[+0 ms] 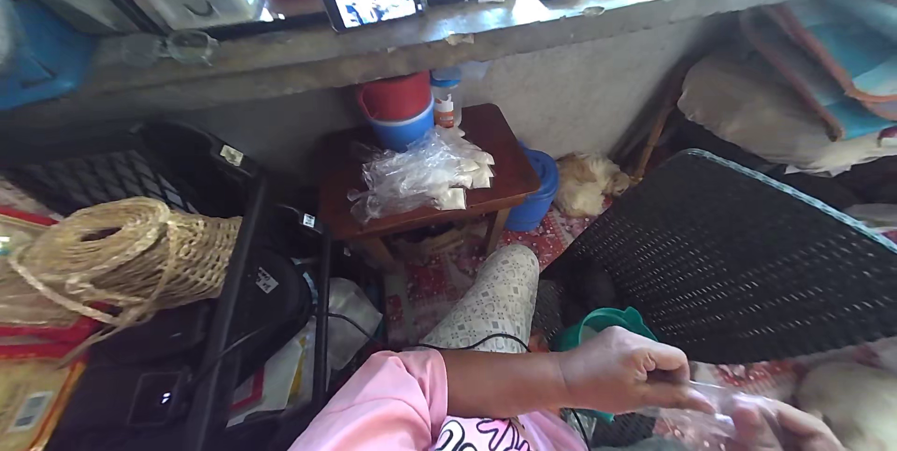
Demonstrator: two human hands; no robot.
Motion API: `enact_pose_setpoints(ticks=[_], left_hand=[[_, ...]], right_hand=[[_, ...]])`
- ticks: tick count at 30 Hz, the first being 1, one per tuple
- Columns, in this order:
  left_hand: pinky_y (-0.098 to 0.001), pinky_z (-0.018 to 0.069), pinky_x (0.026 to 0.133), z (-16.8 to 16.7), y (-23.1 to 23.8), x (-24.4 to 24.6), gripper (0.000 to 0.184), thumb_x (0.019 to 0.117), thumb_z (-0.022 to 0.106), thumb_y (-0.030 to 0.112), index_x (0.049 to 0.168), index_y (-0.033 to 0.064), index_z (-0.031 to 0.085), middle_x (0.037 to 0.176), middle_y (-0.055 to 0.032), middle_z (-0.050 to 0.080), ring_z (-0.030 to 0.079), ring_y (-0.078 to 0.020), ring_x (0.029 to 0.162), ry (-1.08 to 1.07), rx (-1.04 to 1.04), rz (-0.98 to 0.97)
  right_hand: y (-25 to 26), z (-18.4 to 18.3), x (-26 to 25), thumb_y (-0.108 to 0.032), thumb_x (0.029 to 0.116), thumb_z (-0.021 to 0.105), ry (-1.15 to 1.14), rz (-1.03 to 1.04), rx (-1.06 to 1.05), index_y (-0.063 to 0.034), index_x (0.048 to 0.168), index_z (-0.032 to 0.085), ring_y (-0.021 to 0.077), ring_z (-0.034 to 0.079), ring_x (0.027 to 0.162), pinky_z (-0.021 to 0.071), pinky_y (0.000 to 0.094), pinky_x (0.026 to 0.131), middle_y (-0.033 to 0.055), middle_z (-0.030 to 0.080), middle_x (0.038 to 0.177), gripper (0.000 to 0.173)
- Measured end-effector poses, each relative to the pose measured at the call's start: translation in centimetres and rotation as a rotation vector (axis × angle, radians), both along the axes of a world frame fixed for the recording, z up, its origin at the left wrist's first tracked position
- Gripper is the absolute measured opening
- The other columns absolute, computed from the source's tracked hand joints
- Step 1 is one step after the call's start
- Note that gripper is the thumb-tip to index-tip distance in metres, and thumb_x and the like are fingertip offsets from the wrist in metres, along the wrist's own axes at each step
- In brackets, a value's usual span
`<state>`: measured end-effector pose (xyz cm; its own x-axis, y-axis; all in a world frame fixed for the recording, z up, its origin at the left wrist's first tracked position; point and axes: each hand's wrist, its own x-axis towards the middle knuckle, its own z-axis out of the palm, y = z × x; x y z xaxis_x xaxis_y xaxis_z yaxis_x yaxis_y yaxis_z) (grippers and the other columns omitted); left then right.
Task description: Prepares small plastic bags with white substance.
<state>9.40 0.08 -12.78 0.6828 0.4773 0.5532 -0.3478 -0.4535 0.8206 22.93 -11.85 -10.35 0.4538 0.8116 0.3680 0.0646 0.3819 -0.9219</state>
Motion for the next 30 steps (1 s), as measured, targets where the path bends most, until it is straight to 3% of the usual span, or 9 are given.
enact_pose_setpoints(ticks=[5,8,9,11,13,15,18,24,30], left_hand=[[-0.0281,0.0468,0.06,0.3,-0.1,-0.1,0.024,0.099,0.066,0.01,0.083,-0.0074,0.065,0.067,-0.0115,0.058,0.055,-0.0147,0.062,-0.023,0.062,-0.016],[-0.0292,0.0469,0.06,0.2,-0.2,-0.1,0.026,0.1002,0.064,0.012,0.082,-0.0071,0.065,0.068,-0.0115,0.058,0.055,-0.0153,0.062,-0.014,0.081,-0.019],[-0.0292,0.0468,0.06,0.2,-0.2,-0.1,0.026,0.1003,0.064,0.012,0.082,-0.0071,0.065,0.068,-0.0115,0.058,0.055,-0.0153,0.062,-0.02,0.079,-0.021],[-0.0296,0.0486,0.062,0.4,0.0,-0.2,0.025,0.1003,0.064,0.011,0.083,-0.007,0.065,0.069,-0.012,0.059,0.057,-0.0155,0.064,-0.029,0.086,-0.024],[-0.0308,0.0505,0.064,0.4,0.1,-0.3,0.024,0.1,0.065,0.011,0.084,-0.0066,0.067,0.071,-0.0121,0.061,0.059,-0.0164,0.066,-0.012,0.108,-0.019],[-0.0312,0.0494,0.063,0.4,0.2,-0.3,0.024,0.0998,0.065,0.011,0.083,-0.0061,0.066,0.071,-0.0117,0.061,0.058,-0.0166,0.065,-0.004,0.128,-0.022],[-0.0316,0.0494,0.063,0.2,0.2,-0.4,0.023,0.0997,0.066,0.011,0.084,-0.0061,0.067,0.071,-0.0119,0.061,0.059,-0.0167,0.065,-0.006,0.127,-0.031],[-0.0314,0.0536,0.073,0.7,0.3,-0.4,0.015,0.0974,0.067,0.005,0.092,-0.0075,0.071,0.083,-0.0145,0.065,0.064,-0.018,0.078,-0.083,0.078,-0.061],[-0.03,0.0549,0.075,1.1,0.3,-0.4,0.009,0.0911,0.072,0.0,0.094,-0.0087,0.071,0.087,-0.0162,0.067,0.065,-0.0178,0.081,-0.118,0.019,-0.1]], right_hand=[[-0.2,-0.4,-0.1,-0.017,0.1031,0.061,0.082,-0.037,-0.007,-0.0192,0.101,0.071,0.0016,0.069,0.077,0.0592,0.0192,0.072,-0.0092,0.074,0.089,0.011],[-0.1,-1.8,0.3,-0.037,0.1079,0.05,0.09,-0.018,-0.024,-0.022,0.101,0.071,0.002,0.067,0.077,0.0567,0.0218,0.072,-0.01,0.071,0.087,0.026],[-0.1,-1.9,0.5,-0.047,0.1059,0.05,0.105,0.021,-0.062,-0.0224,0.104,0.072,0.0042,0.068,0.081,0.0574,0.0251,0.075,-0.0085,0.072,0.092,0.033],[-0.7,-2.0,1.7,-0.054,0.1023,0.054,0.139,0.187,-0.145,-0.0142,0.123,0.067,0.0149,0.068,0.104,0.0568,0.0362,0.092,0.0021,0.071,0.116,0.047],[-0.9,-1.5,1.8,-0.041,0.104,0.058,0.097,0.218,-0.188,-0.0117,0.12,0.069,0.0167,0.071,0.105,0.0589,0.0368,0.092,0.0047,0.073,0.117,0.035],[-0.9,0.0,1.2,-0.024,0.1051,0.058,0.051,0.185,-0.199,-0.0162,0.107,0.076,0.008,0.072,0.09,0.0606,0.0267,0.082,-0.0028,0.077,0.102,0.019],[-1.0,1.3,1.6,-0.011,0.1019,0.062,0.017,0.199,-0.167,-0.0161,0.104,0.077,0.0048,0.071,0.085,0.06,0.0232,0.079,-0.0053,0.076,0.097,0.015],[-0.9,2.2,1.6,-0.005,0.0943,0.071,-0.098,0.195,-0.093,-0.0144,0.103,0.077,0.0053,0.071,0.09,0.0601,0.0246,0.083,-0.0062,0.076,0.1,0.014],[-0.9,2.1,1.0,-0.001,0.0866,0.079,-0.168,0.082,-0.029,-0.0102,0.098,0.073,0.0082,0.071,0.084,0.0615,0.0266,0.077,-0.0031,0.075,0.096,0.016]])
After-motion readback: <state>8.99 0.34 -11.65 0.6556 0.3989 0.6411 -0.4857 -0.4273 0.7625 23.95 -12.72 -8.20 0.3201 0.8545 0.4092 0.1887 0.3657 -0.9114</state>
